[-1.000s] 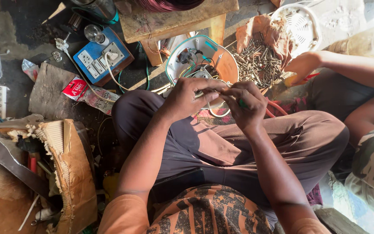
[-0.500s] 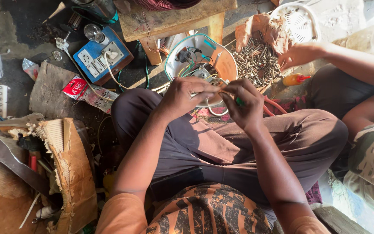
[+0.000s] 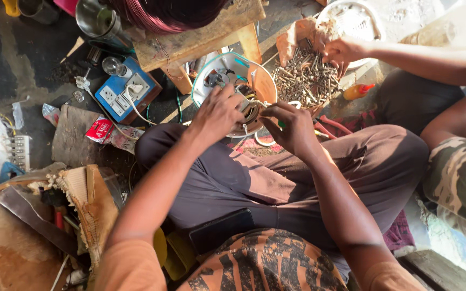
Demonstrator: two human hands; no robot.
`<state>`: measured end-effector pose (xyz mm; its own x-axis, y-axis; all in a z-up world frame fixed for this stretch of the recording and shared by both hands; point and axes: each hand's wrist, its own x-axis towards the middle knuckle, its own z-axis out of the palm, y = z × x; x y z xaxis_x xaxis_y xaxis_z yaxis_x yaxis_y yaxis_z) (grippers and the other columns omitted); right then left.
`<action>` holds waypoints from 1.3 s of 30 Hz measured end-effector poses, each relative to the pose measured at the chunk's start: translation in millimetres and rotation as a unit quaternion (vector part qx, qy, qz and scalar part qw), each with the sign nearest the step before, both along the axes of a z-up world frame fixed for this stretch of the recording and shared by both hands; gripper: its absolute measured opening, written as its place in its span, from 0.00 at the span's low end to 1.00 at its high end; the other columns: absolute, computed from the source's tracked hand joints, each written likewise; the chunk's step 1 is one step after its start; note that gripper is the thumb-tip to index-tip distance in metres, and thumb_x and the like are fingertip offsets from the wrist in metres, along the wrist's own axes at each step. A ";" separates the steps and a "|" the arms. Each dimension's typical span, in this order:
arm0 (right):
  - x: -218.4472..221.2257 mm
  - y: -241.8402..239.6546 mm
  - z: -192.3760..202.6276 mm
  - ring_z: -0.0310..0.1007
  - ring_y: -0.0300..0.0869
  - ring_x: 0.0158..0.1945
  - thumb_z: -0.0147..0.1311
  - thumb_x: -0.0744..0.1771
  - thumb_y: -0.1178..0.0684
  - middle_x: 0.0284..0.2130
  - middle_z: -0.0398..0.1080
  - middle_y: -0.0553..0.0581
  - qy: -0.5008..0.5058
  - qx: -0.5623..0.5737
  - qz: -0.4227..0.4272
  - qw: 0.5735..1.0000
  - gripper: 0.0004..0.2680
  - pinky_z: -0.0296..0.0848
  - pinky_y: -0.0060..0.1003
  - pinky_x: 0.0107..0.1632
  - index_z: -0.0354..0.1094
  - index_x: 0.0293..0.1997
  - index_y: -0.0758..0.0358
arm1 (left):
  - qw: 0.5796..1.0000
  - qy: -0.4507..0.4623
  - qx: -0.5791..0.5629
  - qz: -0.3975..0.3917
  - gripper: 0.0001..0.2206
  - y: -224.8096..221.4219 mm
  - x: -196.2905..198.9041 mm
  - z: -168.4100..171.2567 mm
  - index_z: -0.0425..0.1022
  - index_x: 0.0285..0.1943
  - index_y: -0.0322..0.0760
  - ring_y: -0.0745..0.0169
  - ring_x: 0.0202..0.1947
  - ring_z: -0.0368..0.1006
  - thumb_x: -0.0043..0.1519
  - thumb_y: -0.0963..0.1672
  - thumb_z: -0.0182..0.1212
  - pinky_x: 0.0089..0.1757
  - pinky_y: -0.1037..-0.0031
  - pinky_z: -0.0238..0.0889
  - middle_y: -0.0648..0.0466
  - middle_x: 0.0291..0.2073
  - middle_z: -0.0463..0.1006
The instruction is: The person sits cross-legged on the floor and repairs a ceiling fan motor assembly. They use a screwdriver to tighten screws on the motor housing and handle various wires and small metal parts from a nearby container.
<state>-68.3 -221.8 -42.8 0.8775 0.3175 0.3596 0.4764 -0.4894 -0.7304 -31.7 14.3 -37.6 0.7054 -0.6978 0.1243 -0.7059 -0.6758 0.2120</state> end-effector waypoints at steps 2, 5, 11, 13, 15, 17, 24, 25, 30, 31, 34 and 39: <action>-0.2 1.0 0.7 0.79 0.53 0.37 0.63 0.66 0.57 0.38 0.77 0.56 0.004 0.002 0.003 1.000 0.04 0.75 0.42 0.38 0.76 0.42 0.62 | 0.997 -0.048 0.055 -0.035 0.08 -2.9 6.4 1.1 0.87 0.33 0.52 0.55 0.52 0.66 0.58 0.41 0.63 0.53 0.63 0.58 0.57 0.40 0.74; 5.0 2.7 1.8 0.79 0.52 0.37 0.63 0.66 0.57 0.38 0.77 0.56 -0.002 0.001 -0.001 1.000 0.04 0.75 0.42 0.38 0.76 0.42 0.62 | 0.985 -0.124 0.079 -0.089 0.07 -8.3 17.1 -0.1 0.86 0.29 0.50 0.54 0.55 0.65 0.54 0.42 0.62 0.55 0.63 0.57 0.58 0.46 0.74; 3.8 1.1 -1.7 0.78 0.49 0.34 0.63 0.66 0.57 0.38 0.77 0.56 0.025 -0.007 -0.008 1.000 0.04 0.74 0.40 0.36 0.76 0.42 0.62 | 0.993 -0.056 0.052 -0.087 0.08 -4.1 18.4 -2.9 0.85 0.25 0.53 0.52 0.56 0.65 0.54 0.42 0.62 0.57 0.60 0.55 0.55 0.46 0.74; 3.1 1.2 -0.8 0.77 0.47 0.30 0.63 0.66 0.57 0.38 0.77 0.55 0.049 -0.017 -0.009 0.999 0.04 0.73 0.39 0.35 0.77 0.42 0.62 | 0.993 -0.053 0.084 -0.059 0.10 -5.4 15.5 -1.3 0.84 0.23 0.54 0.52 0.57 0.66 0.55 0.42 0.62 0.57 0.61 0.55 0.56 0.46 0.74; 3.5 0.6 0.3 0.77 0.47 0.31 0.63 0.66 0.58 0.38 0.77 0.55 0.047 -0.015 -0.006 0.999 0.04 0.73 0.38 0.35 0.77 0.43 0.62 | 0.988 -0.081 0.108 -0.070 0.09 -7.8 14.0 0.7 0.83 0.22 0.53 0.53 0.57 0.66 0.54 0.43 0.62 0.57 0.60 0.55 0.55 0.46 0.74; 4.8 0.7 1.0 0.77 0.46 0.31 0.63 0.66 0.58 0.38 0.77 0.55 0.046 -0.016 -0.004 0.999 0.05 0.73 0.38 0.35 0.77 0.43 0.62 | 0.985 -0.097 0.120 -0.076 0.08 -9.2 13.3 3.1 0.82 0.21 0.52 0.53 0.56 0.66 0.54 0.44 0.62 0.57 0.59 0.55 0.55 0.46 0.74; 5.2 0.8 -0.9 0.79 0.46 0.35 0.63 0.66 0.58 0.38 0.77 0.56 0.032 -0.003 0.005 0.999 0.05 0.75 0.37 0.38 0.77 0.43 0.62 | 0.978 -0.136 0.122 -0.105 0.07 -4.5 13.1 10.0 0.82 0.20 0.50 0.54 0.57 0.67 0.52 0.46 0.62 0.56 0.61 0.56 0.58 0.43 0.75; 5.9 1.5 -1.0 0.79 0.46 0.35 0.63 0.66 0.58 0.38 0.77 0.55 0.031 -0.005 0.008 0.999 0.04 0.75 0.37 0.38 0.76 0.43 0.62 | 0.973 -0.160 0.127 -0.109 0.07 -2.9 13.6 10.6 0.82 0.21 0.49 0.54 0.58 0.67 0.51 0.46 0.62 0.56 0.62 0.56 0.59 0.43 0.75; 4.8 3.4 -1.4 0.78 0.46 0.31 0.64 0.65 0.58 0.36 0.78 0.56 0.049 -0.028 -0.006 0.998 0.04 0.74 0.37 0.35 0.78 0.42 0.62 | 0.969 -0.147 0.114 -0.163 0.07 2.1 19.5 7.3 0.83 0.21 0.51 0.57 0.56 0.67 0.52 0.46 0.62 0.58 0.62 0.56 0.62 0.40 0.75; 5.2 3.9 -1.1 0.78 0.46 0.31 0.64 0.65 0.58 0.35 0.78 0.56 0.039 -0.040 -0.008 0.998 0.04 0.73 0.38 0.35 0.78 0.41 0.62 | 0.972 -0.132 0.094 -0.170 0.07 3.2 20.4 6.6 0.82 0.21 0.51 0.57 0.56 0.68 0.52 0.45 0.62 0.59 0.62 0.56 0.62 0.39 0.75; 5.8 3.8 -1.0 0.78 0.43 0.31 0.64 0.66 0.58 0.36 0.77 0.56 0.088 -0.019 -0.007 0.996 0.04 0.73 0.36 0.35 0.77 0.42 0.63 | 0.980 -0.110 0.043 -0.161 0.06 3.6 20.9 3.6 0.83 0.24 0.52 0.55 0.56 0.67 0.53 0.45 0.62 0.57 0.60 0.56 0.61 0.40 0.75; 5.7 3.5 -1.4 0.80 0.44 0.35 0.64 0.66 0.59 0.38 0.78 0.56 0.068 0.001 0.003 0.998 0.05 0.74 0.36 0.38 0.77 0.43 0.63 | 0.972 -0.143 0.123 -0.138 0.08 1.0 16.2 2.1 0.83 0.21 0.50 0.56 0.57 0.67 0.53 0.45 0.63 0.59 0.60 0.56 0.61 0.39 0.75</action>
<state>-62.6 -218.3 -44.1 0.9162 0.3225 0.2377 0.3757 -0.4858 -0.7892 -15.5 15.3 -35.5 0.4484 -0.8889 0.0937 -0.8737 -0.4581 -0.1640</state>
